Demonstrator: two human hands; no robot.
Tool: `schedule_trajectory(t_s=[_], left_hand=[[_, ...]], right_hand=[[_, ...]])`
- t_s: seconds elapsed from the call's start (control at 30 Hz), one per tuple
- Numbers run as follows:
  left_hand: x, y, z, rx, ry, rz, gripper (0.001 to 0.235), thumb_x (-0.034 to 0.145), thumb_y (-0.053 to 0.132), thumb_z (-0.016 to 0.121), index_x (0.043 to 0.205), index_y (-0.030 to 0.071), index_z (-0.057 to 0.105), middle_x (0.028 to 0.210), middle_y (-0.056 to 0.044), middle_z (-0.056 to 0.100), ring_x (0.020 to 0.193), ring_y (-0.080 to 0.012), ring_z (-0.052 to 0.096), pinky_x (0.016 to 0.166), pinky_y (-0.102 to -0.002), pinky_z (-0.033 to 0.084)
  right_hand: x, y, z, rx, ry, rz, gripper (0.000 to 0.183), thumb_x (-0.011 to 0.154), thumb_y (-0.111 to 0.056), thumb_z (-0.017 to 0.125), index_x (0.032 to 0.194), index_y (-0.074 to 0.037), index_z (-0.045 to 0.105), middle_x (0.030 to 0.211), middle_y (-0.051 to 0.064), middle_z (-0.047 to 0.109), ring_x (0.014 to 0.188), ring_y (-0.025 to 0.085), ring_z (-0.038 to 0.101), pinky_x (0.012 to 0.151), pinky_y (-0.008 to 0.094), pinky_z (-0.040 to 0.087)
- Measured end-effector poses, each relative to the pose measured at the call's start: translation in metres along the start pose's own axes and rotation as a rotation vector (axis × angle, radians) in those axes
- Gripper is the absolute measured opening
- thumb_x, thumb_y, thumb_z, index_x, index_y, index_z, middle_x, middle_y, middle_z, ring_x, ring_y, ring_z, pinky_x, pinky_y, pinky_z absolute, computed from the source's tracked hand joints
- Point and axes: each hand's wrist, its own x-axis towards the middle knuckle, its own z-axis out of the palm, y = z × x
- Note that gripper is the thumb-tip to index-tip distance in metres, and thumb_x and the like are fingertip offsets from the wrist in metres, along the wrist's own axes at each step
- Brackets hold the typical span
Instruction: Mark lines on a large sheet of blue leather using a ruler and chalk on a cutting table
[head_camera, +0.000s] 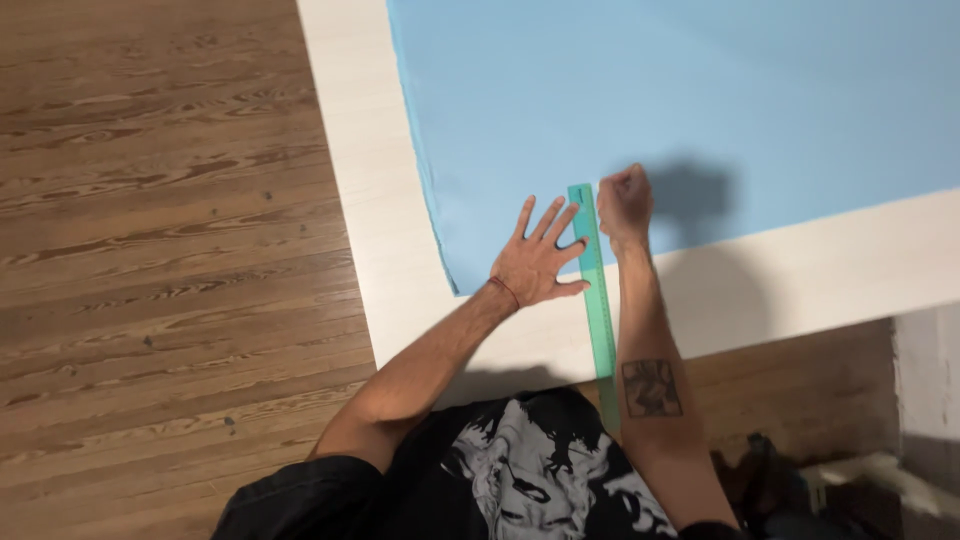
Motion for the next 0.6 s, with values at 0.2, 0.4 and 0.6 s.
schedule_trajectory(t_s=[0.2, 0.4, 0.6], left_hand=[[0.000, -0.001, 0.002, 0.006, 0.049, 0.008, 0.078, 0.096, 0.094, 0.051, 0.142, 0.033, 0.067, 0.177, -0.017, 0.051, 0.172, -0.0400, 0.043, 0.143, -0.077, 0.019], [0.001, 0.000, 0.000, 0.019, 0.046, 0.024, 0.078, 0.094, 0.094, 0.057, 0.143, 0.034, 0.067, 0.177, -0.016, 0.052, 0.171, -0.0395, 0.046, 0.143, -0.077, 0.019], [0.002, 0.004, 0.003, 0.060, -0.003, 0.001, 0.082, 0.095, 0.099, 0.052, 0.149, 0.038, 0.065, 0.178, -0.013, 0.053, 0.171, -0.0378, 0.047, 0.143, -0.076, 0.019]], right_hand=[[0.035, 0.051, -0.016, 0.494, -0.096, 0.047, 0.016, 0.105, -0.014, 0.071, 0.113, -0.014, 0.057, 0.052, 0.013, 0.035, 0.033, 0.023, 0.037, 0.030, 0.031, 0.028], [-0.049, 0.069, -0.124, 0.739, -0.141, -0.041, 0.019, 0.125, -0.014, 0.063, 0.115, -0.025, 0.053, 0.088, -0.005, 0.053, 0.062, 0.012, 0.054, 0.045, 0.024, 0.046], [-0.167, 0.138, -0.237, 0.130, -0.715, 0.325, 0.015, 0.114, -0.013, 0.064, 0.126, -0.006, 0.069, 0.106, 0.026, 0.089, 0.068, 0.027, 0.084, 0.066, 0.033, 0.054]])
